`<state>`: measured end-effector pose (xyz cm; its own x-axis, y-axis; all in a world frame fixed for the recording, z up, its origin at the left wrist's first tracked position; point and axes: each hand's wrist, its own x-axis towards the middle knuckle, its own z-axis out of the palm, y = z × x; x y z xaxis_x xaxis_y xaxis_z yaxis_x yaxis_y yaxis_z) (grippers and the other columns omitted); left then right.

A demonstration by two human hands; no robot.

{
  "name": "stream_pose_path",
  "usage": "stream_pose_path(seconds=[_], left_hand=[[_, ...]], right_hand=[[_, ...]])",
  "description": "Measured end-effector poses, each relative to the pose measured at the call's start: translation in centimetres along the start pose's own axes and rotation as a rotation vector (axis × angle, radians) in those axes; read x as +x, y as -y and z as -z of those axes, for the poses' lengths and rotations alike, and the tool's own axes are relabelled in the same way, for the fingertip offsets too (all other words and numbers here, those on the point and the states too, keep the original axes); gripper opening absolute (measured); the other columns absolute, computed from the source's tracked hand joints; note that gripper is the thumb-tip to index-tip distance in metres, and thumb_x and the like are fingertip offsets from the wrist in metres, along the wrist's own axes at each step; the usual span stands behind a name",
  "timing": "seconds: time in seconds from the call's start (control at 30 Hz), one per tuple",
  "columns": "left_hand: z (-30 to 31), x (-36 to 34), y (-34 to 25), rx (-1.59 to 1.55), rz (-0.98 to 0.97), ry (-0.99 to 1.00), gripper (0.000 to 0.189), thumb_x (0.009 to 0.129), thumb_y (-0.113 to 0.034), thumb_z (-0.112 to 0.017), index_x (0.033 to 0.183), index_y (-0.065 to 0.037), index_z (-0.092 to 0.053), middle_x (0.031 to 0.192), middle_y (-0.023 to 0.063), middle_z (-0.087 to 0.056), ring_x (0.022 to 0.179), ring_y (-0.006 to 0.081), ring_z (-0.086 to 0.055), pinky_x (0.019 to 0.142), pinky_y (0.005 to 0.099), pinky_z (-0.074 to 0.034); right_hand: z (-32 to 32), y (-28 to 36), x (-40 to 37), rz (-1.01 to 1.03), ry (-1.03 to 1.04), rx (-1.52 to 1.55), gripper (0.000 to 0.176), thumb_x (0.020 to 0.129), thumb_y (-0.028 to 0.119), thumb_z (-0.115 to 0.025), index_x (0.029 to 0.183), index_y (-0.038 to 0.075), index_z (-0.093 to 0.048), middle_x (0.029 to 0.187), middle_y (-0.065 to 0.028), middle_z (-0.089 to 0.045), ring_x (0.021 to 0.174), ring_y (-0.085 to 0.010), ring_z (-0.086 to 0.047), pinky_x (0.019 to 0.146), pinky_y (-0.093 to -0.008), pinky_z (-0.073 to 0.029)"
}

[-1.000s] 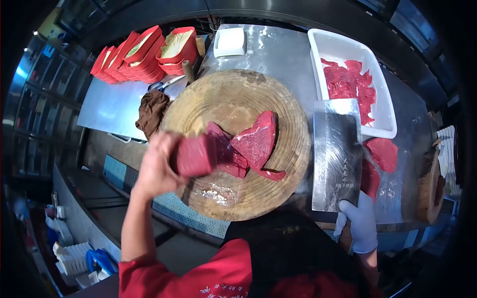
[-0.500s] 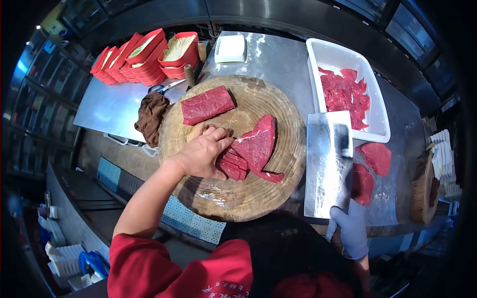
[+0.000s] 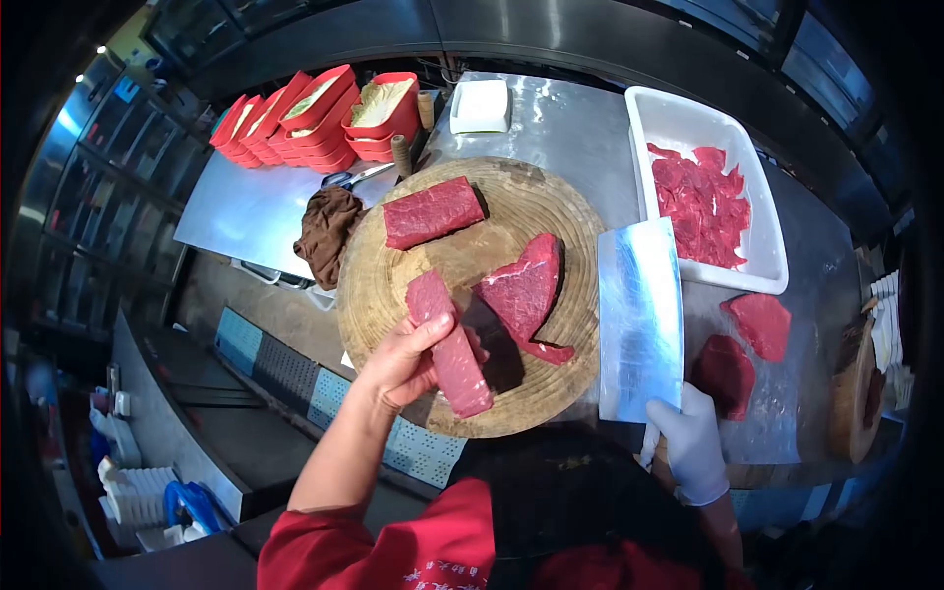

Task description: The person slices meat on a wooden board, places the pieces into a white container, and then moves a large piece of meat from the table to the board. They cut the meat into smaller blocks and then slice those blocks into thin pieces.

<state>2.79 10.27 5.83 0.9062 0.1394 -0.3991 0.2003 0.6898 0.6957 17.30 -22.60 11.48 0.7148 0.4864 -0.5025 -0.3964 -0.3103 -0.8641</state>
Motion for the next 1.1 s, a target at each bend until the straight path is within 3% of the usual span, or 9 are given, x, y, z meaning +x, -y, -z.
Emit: stream_pose_path(seconds=[0.07, 0.1, 0.23, 0.37, 0.43, 0.57, 0.63, 1.1], left_hand=[[-1.2, 0.5, 1.0, -0.330, -0.006, 0.012, 0.040, 0.091, -0.024, -0.070, 0.125, -0.010, -0.056, 0.117, 0.0193, -0.065, 0.109, 0.0381, -0.064, 0.089, 0.0518, -0.056], [-1.8, 0.4, 1.2, -0.429, 0.005, 0.017, 0.041, 0.090, -0.018, -0.069, 0.127, -0.007, -0.055, 0.124, 0.0212, -0.061, 0.115, 0.0411, -0.061, 0.094, 0.0552, -0.053], [-3.1, 0.3, 2.6, -0.386, -0.153, 0.112, 0.051, 0.083, -0.001, -0.068, 0.132, -0.001, -0.052, 0.127, 0.0216, -0.060, 0.119, 0.0414, -0.059, 0.101, 0.0561, -0.049], [-3.2, -0.3, 3.4, -0.333, -0.154, 0.117, 0.050, 0.083, 0.001, -0.069, 0.130, -0.001, -0.053, 0.126, 0.0214, -0.061, 0.118, 0.0411, -0.060, 0.100, 0.0554, -0.050], [-3.4, -0.5, 3.4, -0.314, -0.149, 0.203, 0.046, 0.084, 0.003, -0.068, 0.129, 0.000, -0.055, 0.127, 0.0182, -0.063, 0.114, 0.0310, -0.064, 0.102, 0.0457, -0.050], [-3.8, -0.7, 3.6, -0.232, -0.175, 0.136, 0.048, 0.079, 0.007, -0.070, 0.125, -0.001, -0.058, 0.116, 0.0182, -0.067, 0.106, 0.0323, -0.067, 0.095, 0.0468, -0.054], [-3.7, -0.8, 3.8, -0.233, -0.181, 0.132, 0.053, 0.078, 0.007, -0.073, 0.127, -0.002, -0.056, 0.116, 0.0114, -0.068, 0.105, 0.0212, -0.067, 0.094, 0.0384, -0.054], [-4.8, 0.0, 3.0, -0.080, -0.193, 0.035, 0.052, 0.073, 0.012, -0.072, 0.121, -0.004, -0.062, 0.110, 0.0055, -0.070, 0.100, 0.0164, -0.067, 0.090, 0.0337, -0.054]], right_hand=[[-0.3, 0.0, 0.7, 0.035, -0.030, 0.042, 0.007, 0.093, 0.003, -0.055, 0.094, -0.004, -0.055, 0.058, -0.0068, -0.052, 0.043, -0.0151, -0.052, 0.040, -0.0312, -0.043], [-0.4, 0.1, 0.9, 0.018, -0.061, 0.029, 0.008, 0.093, 0.004, -0.057, 0.094, -0.002, -0.052, 0.058, -0.0059, -0.050, 0.043, -0.0141, -0.051, 0.039, -0.0313, -0.043], [-0.7, -0.7, 1.6, -0.026, -0.105, -0.122, 0.012, 0.092, 0.006, -0.061, 0.096, -0.002, -0.052, 0.060, -0.0057, -0.052, 0.046, -0.0119, -0.052, 0.041, -0.0301, -0.044], [-1.0, -1.2, 1.3, 0.009, -0.073, -0.212, 0.016, 0.092, 0.009, -0.063, 0.098, -0.003, -0.054, 0.065, -0.0066, -0.058, 0.049, -0.0116, -0.056, 0.044, -0.0301, -0.046], [-0.9, -1.2, 1.4, 0.023, -0.071, -0.252, 0.016, 0.092, 0.009, -0.063, 0.098, -0.004, -0.055, 0.065, -0.0069, -0.058, 0.049, -0.0119, -0.057, 0.044, -0.0302, -0.047], [-0.8, -1.2, 1.4, 0.046, -0.060, -0.305, 0.018, 0.092, 0.010, -0.063, 0.099, -0.004, -0.056, 0.064, -0.0078, -0.059, 0.049, -0.0129, -0.058, 0.045, -0.0308, -0.047], [-0.8, -1.2, 1.3, 0.057, -0.066, -0.334, 0.018, 0.092, 0.011, -0.064, 0.099, -0.004, -0.056, 0.063, -0.0079, -0.059, 0.049, -0.0134, -0.058, 0.045, -0.0308, -0.048], [-0.7, -0.9, 1.3, 0.060, -0.079, -0.395, 0.018, 0.091, 0.012, -0.065, 0.095, -0.004, -0.056, 0.059, -0.0090, -0.061, 0.048, -0.0152, -0.061, 0.045, -0.0310, -0.048]])
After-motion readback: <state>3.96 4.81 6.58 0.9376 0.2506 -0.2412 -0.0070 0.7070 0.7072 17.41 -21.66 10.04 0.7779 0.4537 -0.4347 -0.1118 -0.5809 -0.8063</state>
